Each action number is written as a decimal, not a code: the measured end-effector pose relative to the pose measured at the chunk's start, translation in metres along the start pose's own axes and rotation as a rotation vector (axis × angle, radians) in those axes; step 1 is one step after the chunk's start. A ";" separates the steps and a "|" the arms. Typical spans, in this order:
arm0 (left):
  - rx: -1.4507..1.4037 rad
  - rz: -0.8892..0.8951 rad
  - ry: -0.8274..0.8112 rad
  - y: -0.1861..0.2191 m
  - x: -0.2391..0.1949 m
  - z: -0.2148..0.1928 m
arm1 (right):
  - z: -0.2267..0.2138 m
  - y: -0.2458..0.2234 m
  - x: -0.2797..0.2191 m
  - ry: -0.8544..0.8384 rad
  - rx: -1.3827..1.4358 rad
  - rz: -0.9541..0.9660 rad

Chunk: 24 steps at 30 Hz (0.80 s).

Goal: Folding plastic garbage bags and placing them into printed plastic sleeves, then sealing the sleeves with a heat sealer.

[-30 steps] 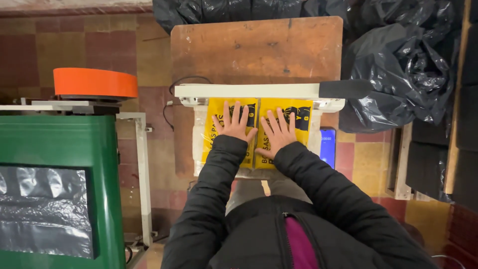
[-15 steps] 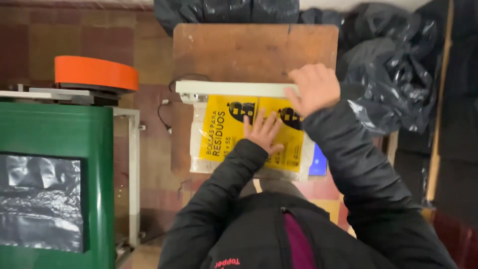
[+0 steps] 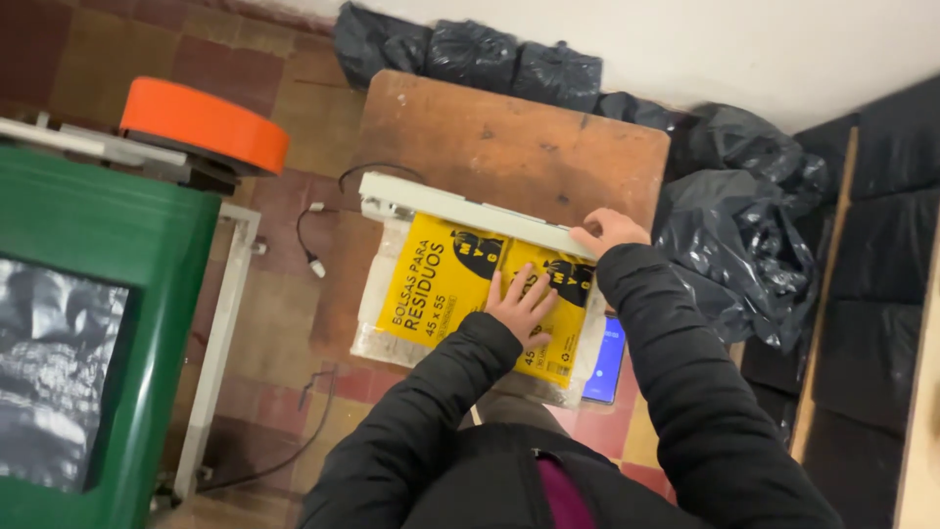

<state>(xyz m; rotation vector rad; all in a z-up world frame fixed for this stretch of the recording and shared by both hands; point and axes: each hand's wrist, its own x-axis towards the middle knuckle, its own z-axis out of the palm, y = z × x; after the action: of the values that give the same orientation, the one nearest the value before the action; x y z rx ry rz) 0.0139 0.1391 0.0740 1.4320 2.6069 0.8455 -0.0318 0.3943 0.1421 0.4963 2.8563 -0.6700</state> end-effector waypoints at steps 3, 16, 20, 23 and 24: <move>0.016 -0.120 0.055 -0.012 -0.009 0.020 | 0.003 0.001 -0.003 0.053 -0.031 -0.060; 0.157 -0.727 0.016 -0.046 -0.043 -0.058 | 0.017 0.023 0.002 0.026 -0.110 -0.128; 0.151 -0.782 0.021 -0.040 -0.056 -0.057 | 0.016 0.020 0.000 0.020 -0.091 -0.116; 0.149 -0.808 0.045 -0.037 -0.065 -0.054 | 0.016 0.018 0.002 0.009 -0.088 -0.096; 0.145 -0.823 0.047 -0.036 -0.067 -0.052 | 0.014 0.020 0.002 -0.010 -0.098 -0.088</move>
<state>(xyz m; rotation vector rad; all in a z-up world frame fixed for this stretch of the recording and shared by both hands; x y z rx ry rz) 0.0094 0.0482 0.0870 0.2444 2.9157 0.5715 -0.0260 0.4051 0.1213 0.3532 2.8986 -0.5411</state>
